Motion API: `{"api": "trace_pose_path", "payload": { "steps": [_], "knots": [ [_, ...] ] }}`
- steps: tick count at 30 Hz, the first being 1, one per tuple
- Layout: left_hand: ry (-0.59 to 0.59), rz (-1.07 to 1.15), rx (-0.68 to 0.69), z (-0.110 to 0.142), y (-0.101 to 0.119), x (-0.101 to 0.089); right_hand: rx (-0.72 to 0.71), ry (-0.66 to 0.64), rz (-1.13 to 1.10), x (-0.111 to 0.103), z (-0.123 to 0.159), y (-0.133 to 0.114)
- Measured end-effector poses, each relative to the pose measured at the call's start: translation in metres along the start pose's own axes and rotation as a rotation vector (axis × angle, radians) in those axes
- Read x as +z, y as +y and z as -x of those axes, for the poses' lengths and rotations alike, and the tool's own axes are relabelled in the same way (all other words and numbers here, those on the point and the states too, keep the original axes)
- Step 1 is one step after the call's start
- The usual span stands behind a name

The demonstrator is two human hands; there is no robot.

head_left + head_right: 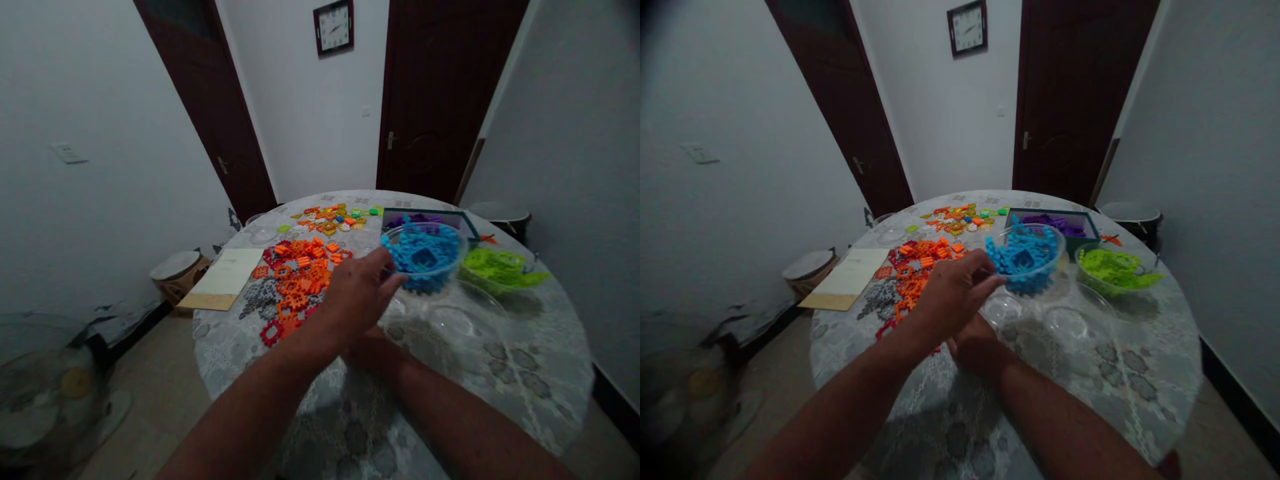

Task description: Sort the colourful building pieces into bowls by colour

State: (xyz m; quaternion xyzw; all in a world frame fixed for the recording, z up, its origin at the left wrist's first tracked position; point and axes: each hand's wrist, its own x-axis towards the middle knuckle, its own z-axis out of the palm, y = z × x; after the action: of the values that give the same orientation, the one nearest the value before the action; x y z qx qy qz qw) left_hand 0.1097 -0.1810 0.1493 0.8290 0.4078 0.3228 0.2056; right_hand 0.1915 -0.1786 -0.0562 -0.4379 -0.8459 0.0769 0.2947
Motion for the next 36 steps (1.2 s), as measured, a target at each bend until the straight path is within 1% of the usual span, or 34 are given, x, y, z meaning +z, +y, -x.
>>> {"api": "trace_pose_path", "payload": {
  "steps": [2, 4, 7, 9, 13, 16, 20, 23, 25, 30, 36],
  "knots": [
    [0.063, 0.049, -0.073, -0.001, -0.034, -0.015, 0.003, -0.051, 0.008, -0.005, -0.003, -0.004],
    [0.08, 0.139, -0.172, 0.001, -0.068, -0.024, 0.026, -0.095, 0.007, -0.012, -0.006, -0.008],
    [0.077, 0.427, -0.347, 0.005, -0.117, -0.031, 0.039, -0.125, -0.019, -0.018, -0.007, -0.011],
    [0.12, 0.615, -0.466, 0.007, -0.146, -0.034, 0.041, -0.127, -0.032, -0.019, -0.007, -0.012],
    [0.195, 0.9, -0.618, 0.011, -0.193, -0.037, 0.033, -0.119, -0.028, -0.019, -0.005, -0.011],
    [0.227, 1.053, -0.716, 0.015, -0.219, -0.038, 0.032, -0.132, -0.027, -0.02, -0.006, -0.011],
    [0.298, 1.18, -0.83, 0.02, -0.238, -0.037, 0.026, -0.138, -0.021, -0.021, -0.006, -0.011],
    [0.348, 1.38, -0.91, 0.022, -0.245, -0.036, 0.018, -0.137, -0.019, -0.021, -0.006, -0.01],
    [0.379, 1.482, -0.931, 0.022, -0.248, -0.038, 0.018, -0.136, -0.02, -0.021, -0.006, -0.01],
    [0.395, 1.568, -0.888, 0.022, -0.25, -0.05, 0.02, -0.141, -0.018, -0.022, -0.006, -0.01],
    [0.398, 1.642, -0.823, 0.025, -0.245, -0.064, 0.024, -0.143, -0.027, -0.023, -0.006, -0.012]
  ]
}}
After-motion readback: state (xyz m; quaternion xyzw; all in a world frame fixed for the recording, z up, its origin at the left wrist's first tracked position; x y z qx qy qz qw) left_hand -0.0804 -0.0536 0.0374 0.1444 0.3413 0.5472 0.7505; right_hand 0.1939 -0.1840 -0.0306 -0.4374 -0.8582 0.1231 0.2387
